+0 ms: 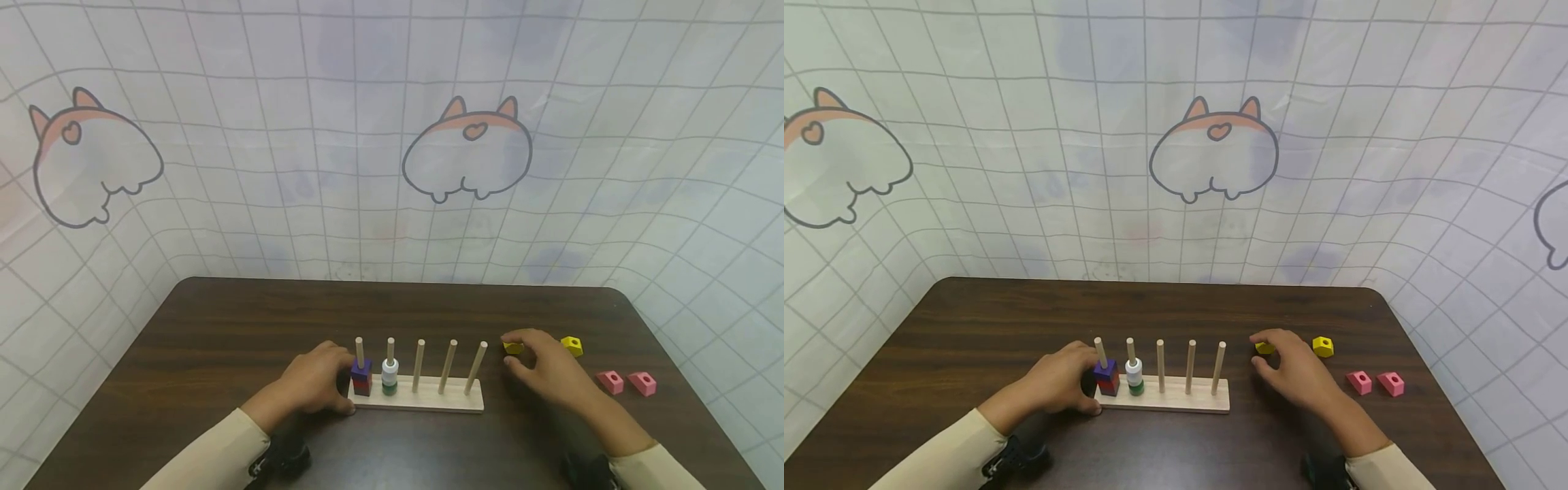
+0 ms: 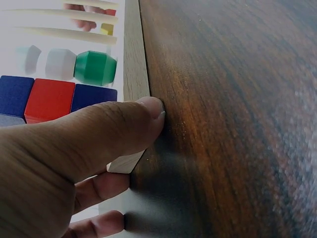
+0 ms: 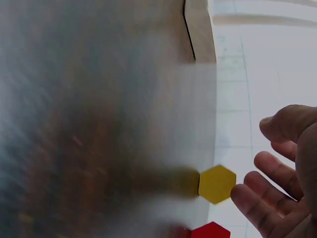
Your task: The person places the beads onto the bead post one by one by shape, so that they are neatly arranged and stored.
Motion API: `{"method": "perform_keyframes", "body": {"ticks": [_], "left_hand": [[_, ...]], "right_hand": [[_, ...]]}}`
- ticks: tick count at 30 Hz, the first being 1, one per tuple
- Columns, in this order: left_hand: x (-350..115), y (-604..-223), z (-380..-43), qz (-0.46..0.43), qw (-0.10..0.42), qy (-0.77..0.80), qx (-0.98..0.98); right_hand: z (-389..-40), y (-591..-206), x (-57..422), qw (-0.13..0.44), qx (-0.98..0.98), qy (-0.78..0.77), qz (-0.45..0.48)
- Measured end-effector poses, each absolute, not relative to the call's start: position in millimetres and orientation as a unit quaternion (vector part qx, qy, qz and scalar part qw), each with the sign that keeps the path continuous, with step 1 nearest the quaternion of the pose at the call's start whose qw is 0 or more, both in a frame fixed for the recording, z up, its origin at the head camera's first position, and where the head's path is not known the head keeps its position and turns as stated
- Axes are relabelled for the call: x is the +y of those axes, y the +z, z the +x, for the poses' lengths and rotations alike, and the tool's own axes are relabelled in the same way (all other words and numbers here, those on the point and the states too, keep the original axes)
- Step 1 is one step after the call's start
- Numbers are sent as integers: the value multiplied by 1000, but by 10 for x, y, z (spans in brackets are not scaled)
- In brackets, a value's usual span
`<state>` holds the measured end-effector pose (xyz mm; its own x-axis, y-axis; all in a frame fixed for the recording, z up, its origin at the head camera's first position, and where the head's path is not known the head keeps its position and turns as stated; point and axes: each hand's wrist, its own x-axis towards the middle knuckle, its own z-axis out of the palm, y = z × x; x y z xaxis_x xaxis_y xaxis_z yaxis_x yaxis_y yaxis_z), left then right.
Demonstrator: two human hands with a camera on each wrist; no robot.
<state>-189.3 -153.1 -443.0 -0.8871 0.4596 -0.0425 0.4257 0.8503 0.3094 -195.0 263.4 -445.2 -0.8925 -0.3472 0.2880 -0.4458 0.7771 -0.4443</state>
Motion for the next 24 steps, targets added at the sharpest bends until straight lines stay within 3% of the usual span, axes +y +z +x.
{"method": "perform_keyframes", "body": {"ticks": [24], "left_hand": [[-1523,-4410,-1889,230,63,151,959]], "right_hand": [[-2272,-4510,2616,29,-957,237,167]]}}
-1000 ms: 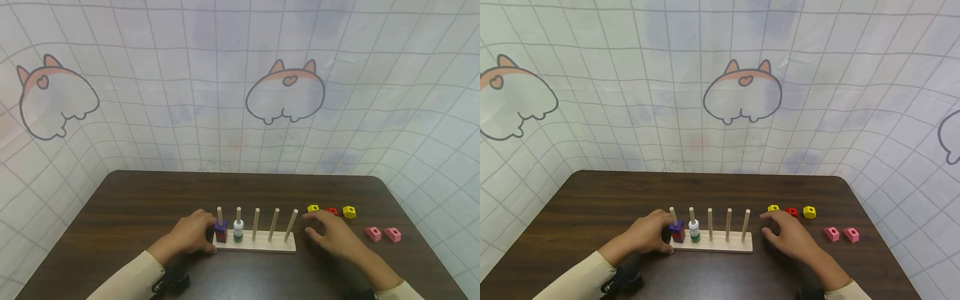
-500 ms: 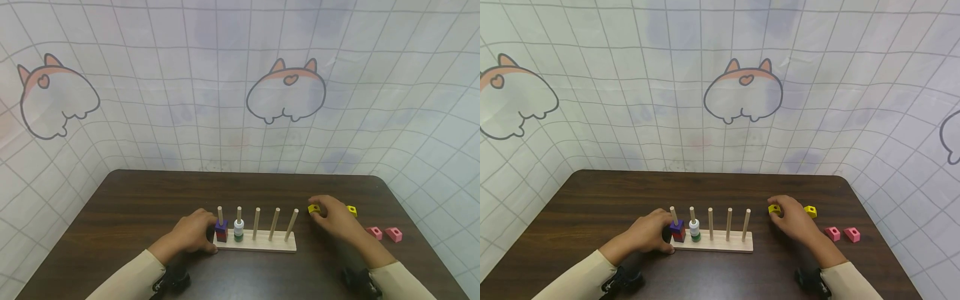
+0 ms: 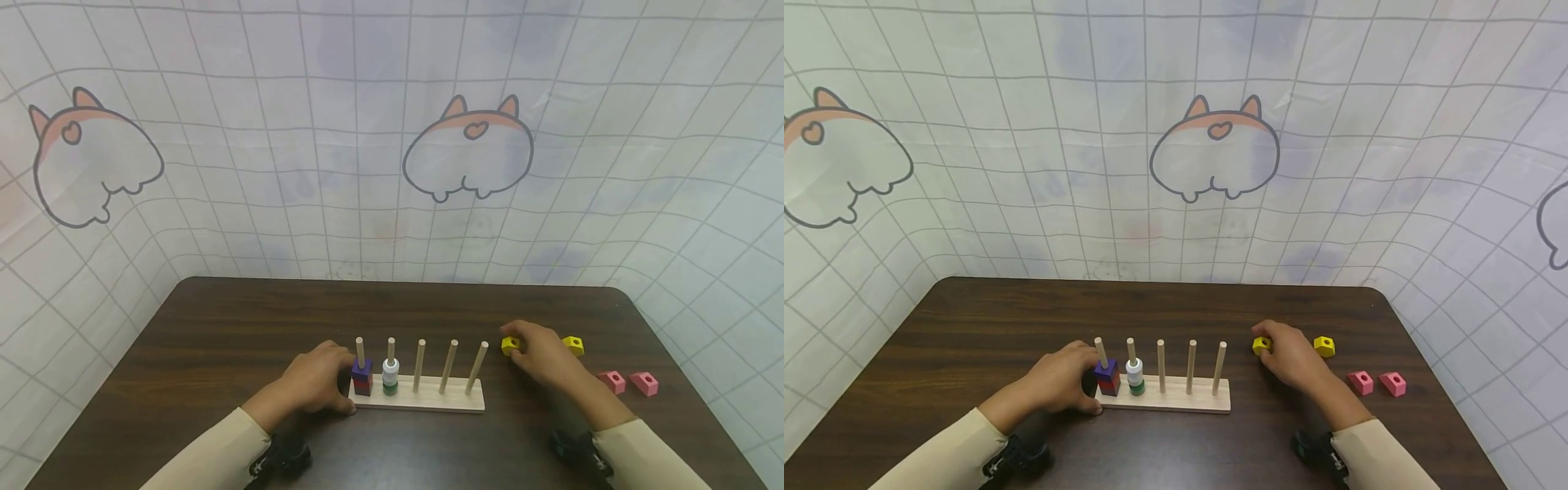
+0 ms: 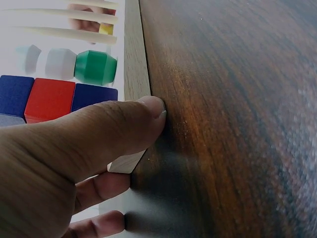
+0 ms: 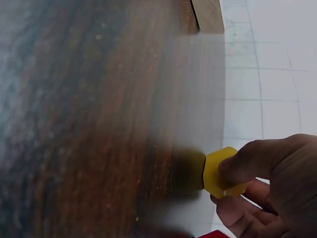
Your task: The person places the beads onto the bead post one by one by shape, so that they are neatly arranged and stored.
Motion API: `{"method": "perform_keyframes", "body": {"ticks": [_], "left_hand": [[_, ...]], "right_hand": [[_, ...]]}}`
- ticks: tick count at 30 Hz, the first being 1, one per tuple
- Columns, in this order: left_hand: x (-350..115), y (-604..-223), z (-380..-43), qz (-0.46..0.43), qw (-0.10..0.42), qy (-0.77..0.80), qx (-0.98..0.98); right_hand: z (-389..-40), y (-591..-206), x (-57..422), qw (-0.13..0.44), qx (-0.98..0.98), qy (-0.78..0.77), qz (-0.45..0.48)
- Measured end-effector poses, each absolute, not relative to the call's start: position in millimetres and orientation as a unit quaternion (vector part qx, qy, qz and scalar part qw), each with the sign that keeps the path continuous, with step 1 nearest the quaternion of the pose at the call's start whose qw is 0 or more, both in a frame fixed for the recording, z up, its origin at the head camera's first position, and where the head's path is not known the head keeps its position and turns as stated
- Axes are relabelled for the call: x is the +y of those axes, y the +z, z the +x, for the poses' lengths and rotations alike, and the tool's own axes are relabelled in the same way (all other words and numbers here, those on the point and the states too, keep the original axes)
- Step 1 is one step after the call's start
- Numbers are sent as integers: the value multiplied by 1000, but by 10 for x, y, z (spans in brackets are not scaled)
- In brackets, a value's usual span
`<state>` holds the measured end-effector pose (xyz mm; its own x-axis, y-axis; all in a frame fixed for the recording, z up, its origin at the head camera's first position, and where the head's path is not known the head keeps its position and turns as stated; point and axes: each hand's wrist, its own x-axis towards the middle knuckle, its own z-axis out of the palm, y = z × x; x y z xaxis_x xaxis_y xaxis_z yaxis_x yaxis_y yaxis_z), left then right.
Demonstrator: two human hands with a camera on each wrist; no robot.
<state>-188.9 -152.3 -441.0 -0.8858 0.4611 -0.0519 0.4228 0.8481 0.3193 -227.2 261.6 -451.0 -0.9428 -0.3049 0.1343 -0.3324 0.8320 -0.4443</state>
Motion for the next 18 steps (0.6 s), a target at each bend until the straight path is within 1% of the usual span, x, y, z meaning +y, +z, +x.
{"method": "perform_keyframes", "body": {"ticks": [9,18], "left_hand": [[-1518,-4413,-1894,230,63,149,960],[-1519,-4407,-1893,230,61,147,960]], "right_hand": [[-2272,-4429,2518,26,-950,251,182],[-2185,-4041,2364,61,-945,244,209]]}}
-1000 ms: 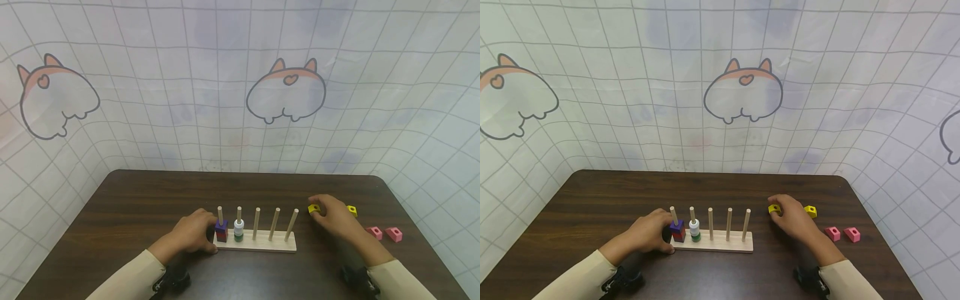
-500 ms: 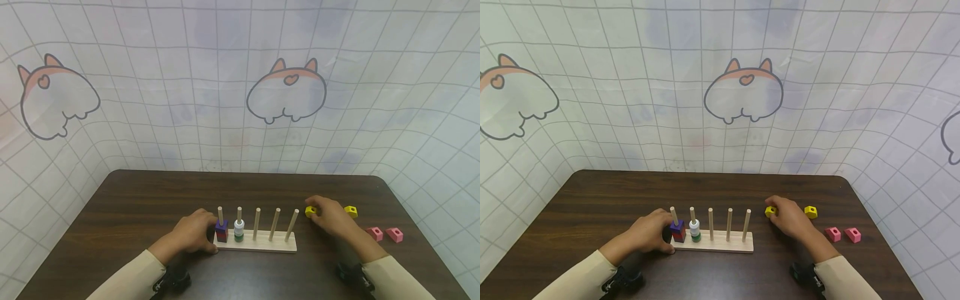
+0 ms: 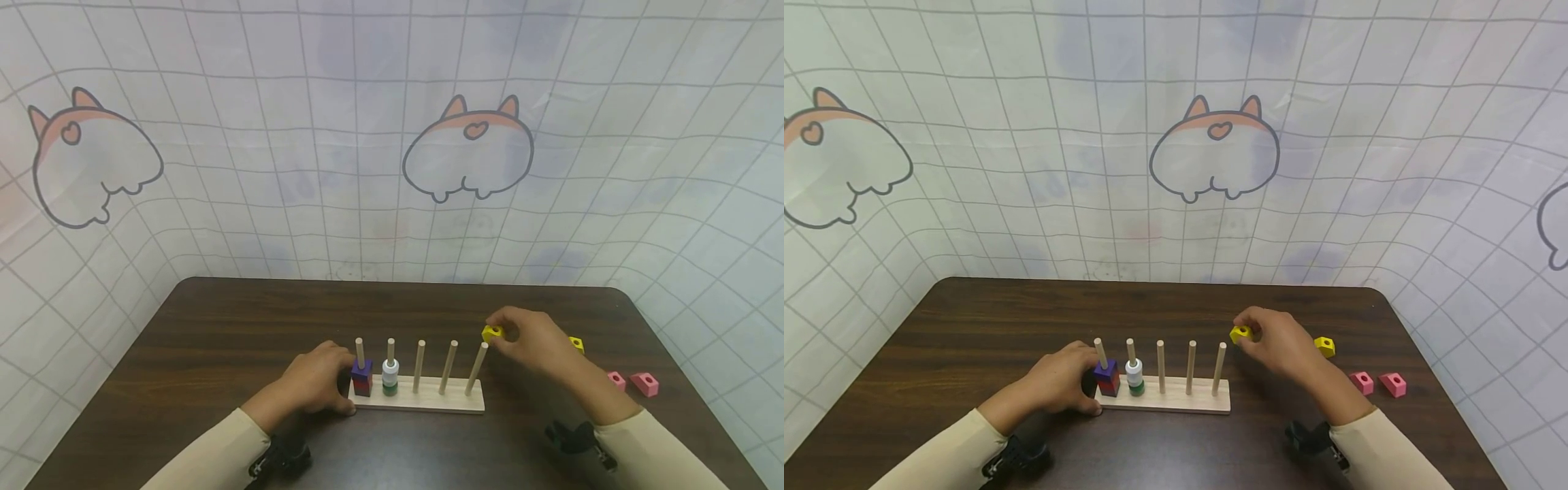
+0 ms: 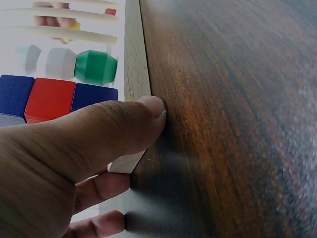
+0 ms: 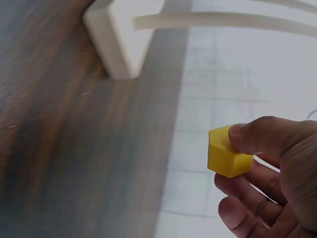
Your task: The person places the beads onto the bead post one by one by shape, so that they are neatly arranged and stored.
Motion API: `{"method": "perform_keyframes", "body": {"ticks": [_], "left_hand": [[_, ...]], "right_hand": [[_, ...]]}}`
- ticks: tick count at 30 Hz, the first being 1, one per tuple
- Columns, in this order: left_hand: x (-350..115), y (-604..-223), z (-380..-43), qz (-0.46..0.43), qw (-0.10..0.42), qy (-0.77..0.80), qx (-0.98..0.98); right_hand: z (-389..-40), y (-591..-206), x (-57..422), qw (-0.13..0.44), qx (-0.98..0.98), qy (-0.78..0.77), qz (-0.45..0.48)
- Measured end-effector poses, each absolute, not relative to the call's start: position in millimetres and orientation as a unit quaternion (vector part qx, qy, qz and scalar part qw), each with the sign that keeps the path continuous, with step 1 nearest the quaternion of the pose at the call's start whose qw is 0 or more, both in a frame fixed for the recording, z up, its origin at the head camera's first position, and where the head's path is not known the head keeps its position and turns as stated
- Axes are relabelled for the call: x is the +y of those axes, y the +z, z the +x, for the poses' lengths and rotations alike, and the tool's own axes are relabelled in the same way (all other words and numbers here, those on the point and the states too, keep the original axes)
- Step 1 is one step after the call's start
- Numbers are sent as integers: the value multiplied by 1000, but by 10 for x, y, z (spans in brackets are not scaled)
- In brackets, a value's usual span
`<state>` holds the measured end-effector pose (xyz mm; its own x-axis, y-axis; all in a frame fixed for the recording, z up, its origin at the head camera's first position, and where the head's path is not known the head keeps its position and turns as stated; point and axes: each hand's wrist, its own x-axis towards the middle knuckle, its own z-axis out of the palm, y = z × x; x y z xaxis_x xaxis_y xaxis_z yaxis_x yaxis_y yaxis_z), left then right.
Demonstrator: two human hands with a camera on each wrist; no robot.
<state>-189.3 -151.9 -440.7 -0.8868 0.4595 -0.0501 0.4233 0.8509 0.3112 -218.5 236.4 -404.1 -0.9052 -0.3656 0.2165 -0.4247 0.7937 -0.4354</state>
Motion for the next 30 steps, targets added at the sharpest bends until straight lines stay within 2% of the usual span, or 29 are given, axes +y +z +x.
{"method": "perform_keyframes", "body": {"ticks": [13,20,30], "left_hand": [[-1517,-4404,-1889,230,60,148,960],[-1519,-4411,-1886,229,59,146,961],[-1519,-4416,-1895,231,59,143,961]], "right_hand": [[-2028,-3510,2177,77,-931,259,244],[-1975,-3374,2066,71,-917,284,272],[-1915,-3266,1853,93,-895,296,320]]}}
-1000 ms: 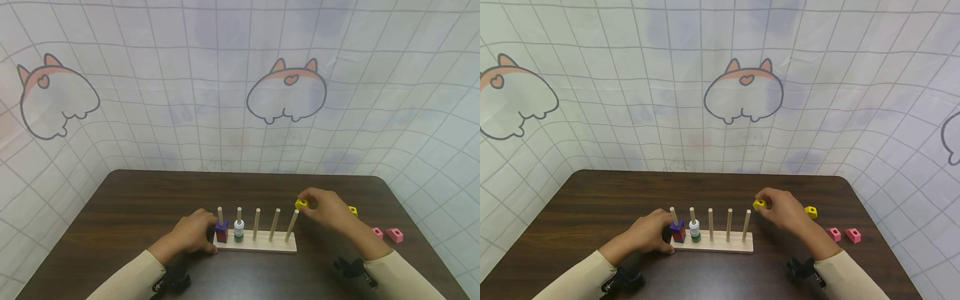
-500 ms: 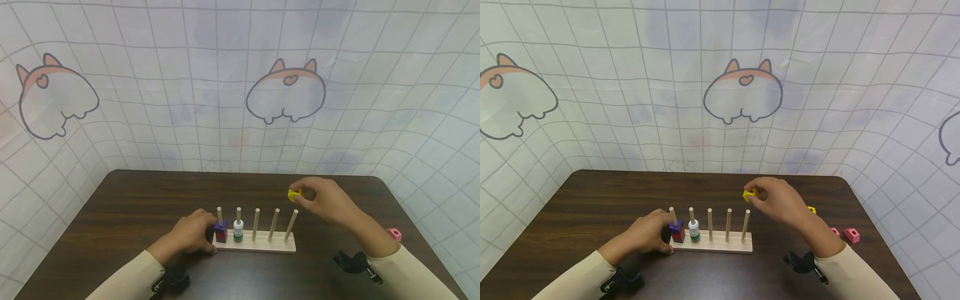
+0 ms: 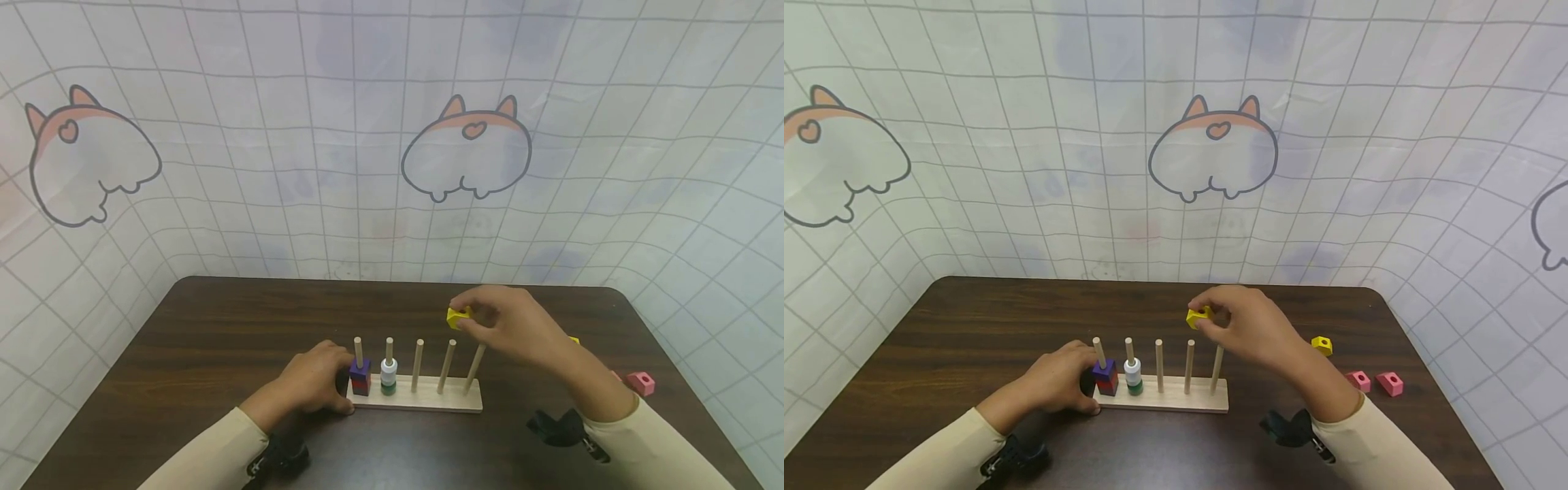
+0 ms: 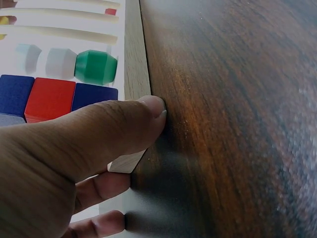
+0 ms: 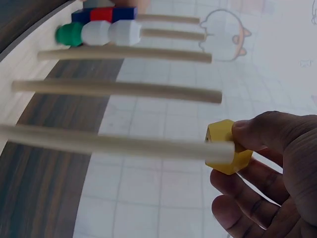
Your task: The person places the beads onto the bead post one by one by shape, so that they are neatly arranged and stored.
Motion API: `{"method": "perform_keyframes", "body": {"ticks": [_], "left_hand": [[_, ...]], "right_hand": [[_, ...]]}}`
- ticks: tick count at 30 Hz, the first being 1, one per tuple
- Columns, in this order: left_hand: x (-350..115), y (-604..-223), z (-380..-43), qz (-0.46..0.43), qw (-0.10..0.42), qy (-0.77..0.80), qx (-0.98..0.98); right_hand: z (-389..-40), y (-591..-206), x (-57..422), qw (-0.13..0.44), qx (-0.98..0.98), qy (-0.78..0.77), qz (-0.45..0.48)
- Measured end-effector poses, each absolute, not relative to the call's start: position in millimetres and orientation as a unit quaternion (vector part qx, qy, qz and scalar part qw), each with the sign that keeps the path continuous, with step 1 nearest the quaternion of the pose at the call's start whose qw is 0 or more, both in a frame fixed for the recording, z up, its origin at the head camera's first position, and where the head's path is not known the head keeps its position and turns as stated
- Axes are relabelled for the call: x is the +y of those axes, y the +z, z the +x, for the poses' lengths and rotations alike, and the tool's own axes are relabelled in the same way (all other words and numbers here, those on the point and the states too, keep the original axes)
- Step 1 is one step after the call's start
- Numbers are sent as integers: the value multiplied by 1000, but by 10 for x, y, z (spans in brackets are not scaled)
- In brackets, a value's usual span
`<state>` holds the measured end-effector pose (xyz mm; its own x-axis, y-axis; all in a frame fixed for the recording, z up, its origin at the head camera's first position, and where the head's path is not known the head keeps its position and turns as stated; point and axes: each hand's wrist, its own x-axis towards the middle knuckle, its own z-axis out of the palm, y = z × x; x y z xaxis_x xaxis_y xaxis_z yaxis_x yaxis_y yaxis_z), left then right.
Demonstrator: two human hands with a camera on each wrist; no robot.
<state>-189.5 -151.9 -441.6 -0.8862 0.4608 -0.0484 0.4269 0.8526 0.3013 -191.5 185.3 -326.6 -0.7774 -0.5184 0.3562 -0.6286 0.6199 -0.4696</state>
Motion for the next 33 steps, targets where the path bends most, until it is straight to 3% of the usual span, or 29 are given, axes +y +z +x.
{"method": "perform_keyframes", "body": {"ticks": [20,33], "left_hand": [[-1516,-4389,-1879,233,62,146,959],[-1520,-4399,-1890,233,63,146,959]], "right_hand": [[-1790,-3240,1477,87,-865,322,375],[-1710,-3327,1376,53,-874,329,355]]}}
